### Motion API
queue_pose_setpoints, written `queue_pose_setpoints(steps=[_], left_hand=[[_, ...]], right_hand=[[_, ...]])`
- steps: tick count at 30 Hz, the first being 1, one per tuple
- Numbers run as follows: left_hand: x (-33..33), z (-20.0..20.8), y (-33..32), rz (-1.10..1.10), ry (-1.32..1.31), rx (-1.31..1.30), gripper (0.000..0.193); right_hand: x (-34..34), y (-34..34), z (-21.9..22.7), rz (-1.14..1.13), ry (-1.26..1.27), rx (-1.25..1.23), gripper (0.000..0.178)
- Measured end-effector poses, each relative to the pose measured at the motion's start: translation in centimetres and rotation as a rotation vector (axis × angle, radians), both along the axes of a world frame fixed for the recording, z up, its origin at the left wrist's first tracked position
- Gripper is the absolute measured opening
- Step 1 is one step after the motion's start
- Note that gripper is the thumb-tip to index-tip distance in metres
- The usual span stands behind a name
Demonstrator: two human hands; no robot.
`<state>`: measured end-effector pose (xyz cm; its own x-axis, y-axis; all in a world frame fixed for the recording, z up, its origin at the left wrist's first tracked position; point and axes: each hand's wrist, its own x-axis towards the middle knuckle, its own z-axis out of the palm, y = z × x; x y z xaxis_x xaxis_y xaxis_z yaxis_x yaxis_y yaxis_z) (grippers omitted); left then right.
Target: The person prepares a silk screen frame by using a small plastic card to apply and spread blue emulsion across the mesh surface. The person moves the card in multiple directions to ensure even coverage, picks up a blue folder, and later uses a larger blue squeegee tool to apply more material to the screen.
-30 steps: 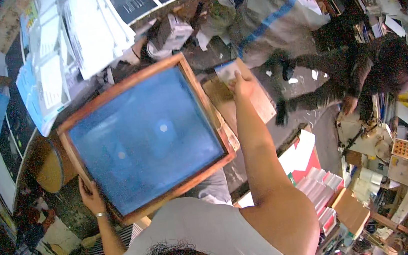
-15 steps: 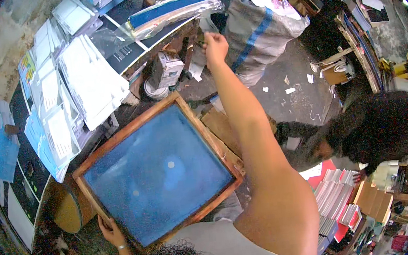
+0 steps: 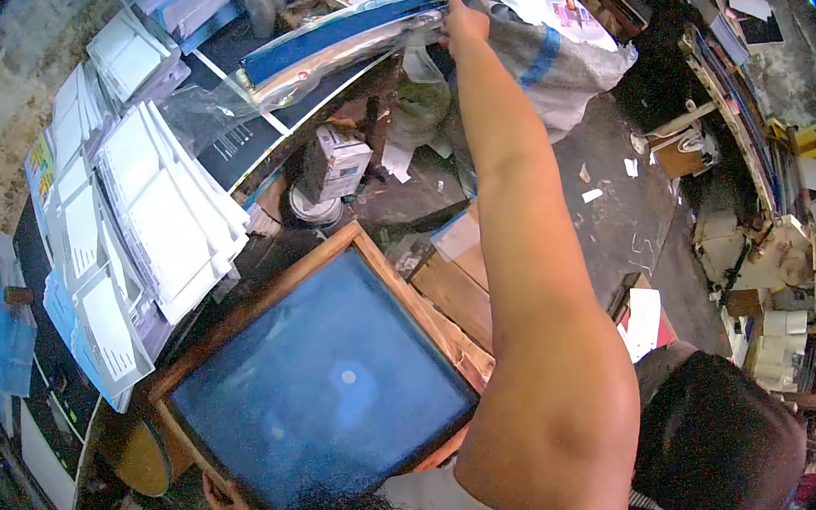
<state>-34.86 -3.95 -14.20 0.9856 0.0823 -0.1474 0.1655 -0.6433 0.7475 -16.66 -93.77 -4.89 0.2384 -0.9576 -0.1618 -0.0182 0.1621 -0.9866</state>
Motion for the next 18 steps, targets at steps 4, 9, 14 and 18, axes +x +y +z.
queue_pose_setpoints(steps=[4,9,14,18], left_hand=[[0.1,-0.9,1.2,0.029,0.006,0.025,0.051],[0.2,-0.2,0.6,0.042,0.014,0.025,0.051],[0.3,0.1,0.1,0.014,-0.002,0.024,0.051],[0.3,1.0,-1.0,0.028,0.027,0.013,0.050]], right_hand=[[0.5,-1.3,-0.2,0.073,-0.001,0.034,0.034],[0.6,-0.9,0.2,0.033,0.024,-0.018,0.040],[0.1,-1.7,-0.2,0.092,-0.080,0.013,0.044],[-0.1,-1.0,-0.2,0.042,-0.120,0.008,0.048]])
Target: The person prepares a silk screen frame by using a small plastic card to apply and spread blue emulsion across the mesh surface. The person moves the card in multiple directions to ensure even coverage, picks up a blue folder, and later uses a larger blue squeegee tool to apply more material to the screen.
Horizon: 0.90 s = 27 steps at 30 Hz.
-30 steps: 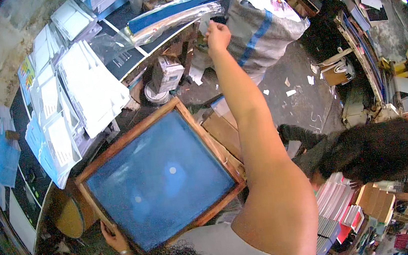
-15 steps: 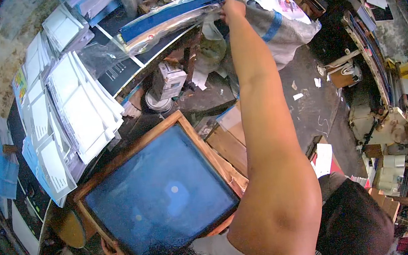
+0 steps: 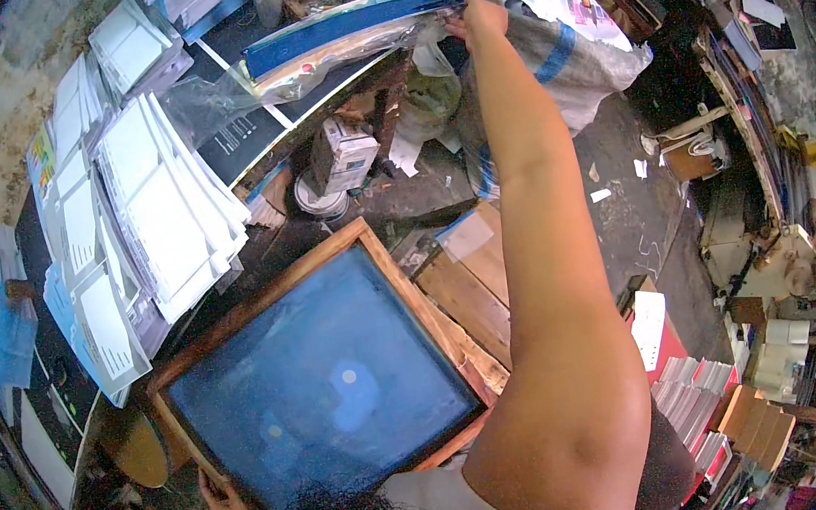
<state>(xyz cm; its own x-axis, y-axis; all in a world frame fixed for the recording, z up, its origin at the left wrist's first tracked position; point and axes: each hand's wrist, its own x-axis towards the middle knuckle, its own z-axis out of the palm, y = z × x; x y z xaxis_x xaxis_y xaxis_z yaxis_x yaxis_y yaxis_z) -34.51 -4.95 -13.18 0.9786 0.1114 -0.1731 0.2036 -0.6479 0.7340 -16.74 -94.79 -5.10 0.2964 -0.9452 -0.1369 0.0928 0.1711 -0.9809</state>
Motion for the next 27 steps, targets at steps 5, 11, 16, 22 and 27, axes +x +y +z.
queue_pose_setpoints(steps=[5,11,16,22,27], left_hand=[[-0.2,-0.3,0.1,-0.002,-0.029,-0.012,0.049],[-0.3,-0.7,0.5,0.014,-0.043,-0.047,0.048],[0.0,-0.2,-0.2,0.020,-0.055,-0.010,0.048],[0.0,-0.3,0.2,0.013,-0.031,-0.080,0.048],[0.4,0.3,-0.4,0.002,-0.025,-0.046,0.050]], right_hand=[[-0.2,0.0,-0.1,-0.014,-0.076,0.012,0.049],[-0.8,0.1,-0.6,0.039,-0.087,0.014,0.047],[-1.8,1.7,0.0,0.006,-0.160,0.054,0.043],[-2.2,2.7,0.6,0.017,-0.139,0.091,0.045],[-2.3,1.7,-0.8,0.022,-0.158,0.086,0.043]])
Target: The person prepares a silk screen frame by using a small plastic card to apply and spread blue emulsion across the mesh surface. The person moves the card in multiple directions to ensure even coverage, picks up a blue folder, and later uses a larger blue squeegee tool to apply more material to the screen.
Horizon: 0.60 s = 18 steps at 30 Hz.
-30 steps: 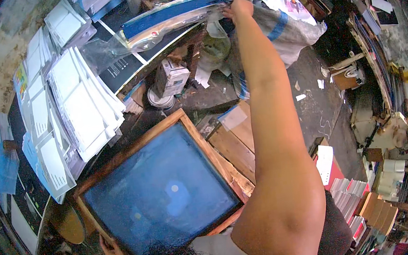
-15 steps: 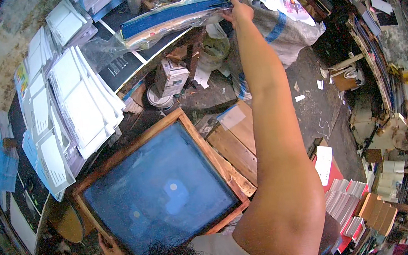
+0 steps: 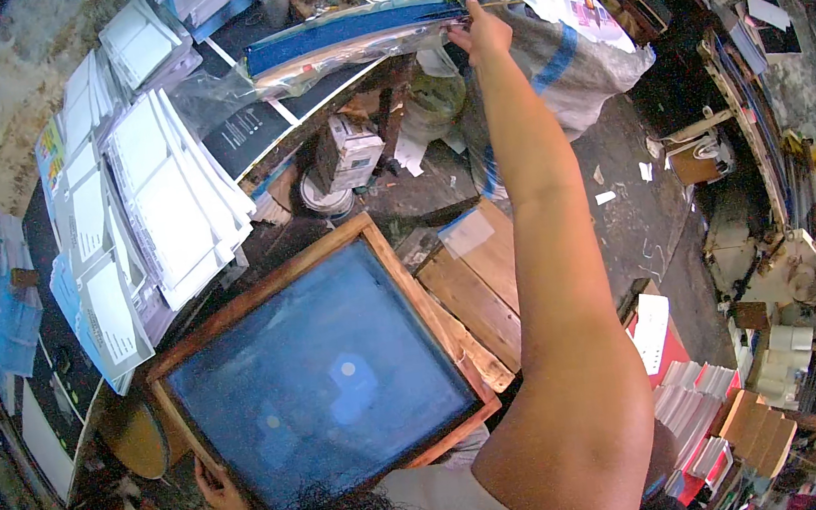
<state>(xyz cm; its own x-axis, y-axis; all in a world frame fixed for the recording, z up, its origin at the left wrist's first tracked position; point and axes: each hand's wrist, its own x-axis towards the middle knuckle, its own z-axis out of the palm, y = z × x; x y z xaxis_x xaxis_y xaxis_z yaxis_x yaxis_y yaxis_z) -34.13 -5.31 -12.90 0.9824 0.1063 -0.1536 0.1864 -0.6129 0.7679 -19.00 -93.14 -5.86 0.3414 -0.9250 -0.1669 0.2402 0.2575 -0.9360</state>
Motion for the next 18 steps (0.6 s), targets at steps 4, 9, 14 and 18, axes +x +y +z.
queue_pose_setpoints(steps=[4,9,14,18], left_hand=[[0.0,-1.3,1.4,-0.020,-0.030,-0.073,0.050],[-0.5,-2.0,2.1,0.016,-0.008,-0.038,0.050],[-0.7,-1.5,1.4,0.001,-0.032,-0.077,0.049],[-0.7,-0.8,1.3,-0.033,-0.025,0.030,0.048]], right_hand=[[0.3,1.7,0.1,-0.015,-0.049,-0.018,0.041],[0.2,2.2,-0.2,-0.079,-0.108,0.029,0.042],[0.0,3.4,0.6,-0.055,-0.056,0.036,0.045],[-0.5,3.7,0.4,-0.016,-0.084,0.059,0.051]])
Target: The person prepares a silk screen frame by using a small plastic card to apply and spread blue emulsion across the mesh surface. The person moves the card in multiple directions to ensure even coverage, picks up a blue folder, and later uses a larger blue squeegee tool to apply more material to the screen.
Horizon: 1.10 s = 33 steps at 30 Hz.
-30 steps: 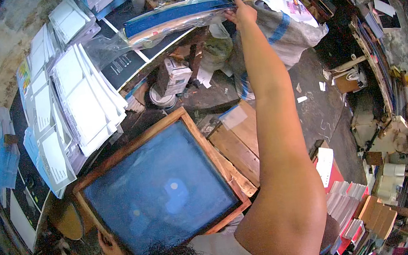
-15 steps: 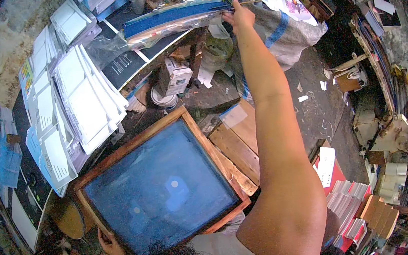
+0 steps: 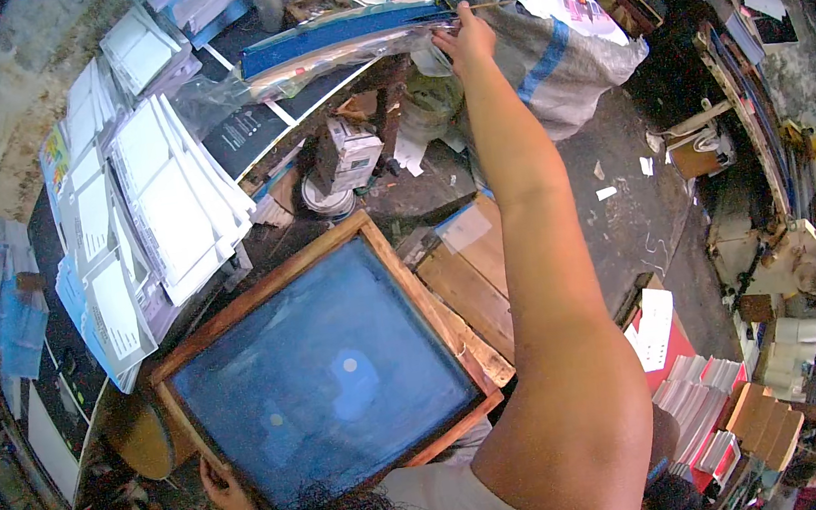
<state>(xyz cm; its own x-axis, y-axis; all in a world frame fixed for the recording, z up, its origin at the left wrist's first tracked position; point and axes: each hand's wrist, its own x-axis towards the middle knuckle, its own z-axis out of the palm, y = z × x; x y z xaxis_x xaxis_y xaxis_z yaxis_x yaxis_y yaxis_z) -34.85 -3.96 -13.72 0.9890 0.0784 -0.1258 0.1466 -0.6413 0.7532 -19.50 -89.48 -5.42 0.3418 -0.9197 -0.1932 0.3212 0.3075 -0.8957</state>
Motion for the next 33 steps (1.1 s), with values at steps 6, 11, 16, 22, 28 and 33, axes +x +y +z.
queue_pose_setpoints(steps=[6,11,16,22,28,33], left_hand=[[-0.1,-0.1,-0.1,0.011,-0.008,-0.085,0.048],[-0.1,0.1,-0.8,0.035,0.002,-0.095,0.048],[-0.1,-0.6,-0.3,0.041,0.006,-0.121,0.048],[-0.5,-0.6,0.3,0.059,0.038,-0.090,0.050],[-0.4,-0.5,-0.2,0.059,0.058,-0.144,0.051],[-0.5,-0.4,-0.2,0.062,0.035,-0.102,0.051]], right_hand=[[-1.3,-0.5,-0.2,0.008,0.108,-0.092,0.051],[-1.8,-2.4,-0.1,-0.027,0.189,-0.128,0.047],[-2.3,-1.9,0.3,-0.056,0.207,-0.165,0.043],[-4.0,0.5,3.7,-0.251,0.992,-0.662,0.033],[-0.8,-1.0,8.1,0.390,0.983,-1.783,0.081],[4.5,-1.2,9.4,0.776,1.308,-1.635,0.096]])
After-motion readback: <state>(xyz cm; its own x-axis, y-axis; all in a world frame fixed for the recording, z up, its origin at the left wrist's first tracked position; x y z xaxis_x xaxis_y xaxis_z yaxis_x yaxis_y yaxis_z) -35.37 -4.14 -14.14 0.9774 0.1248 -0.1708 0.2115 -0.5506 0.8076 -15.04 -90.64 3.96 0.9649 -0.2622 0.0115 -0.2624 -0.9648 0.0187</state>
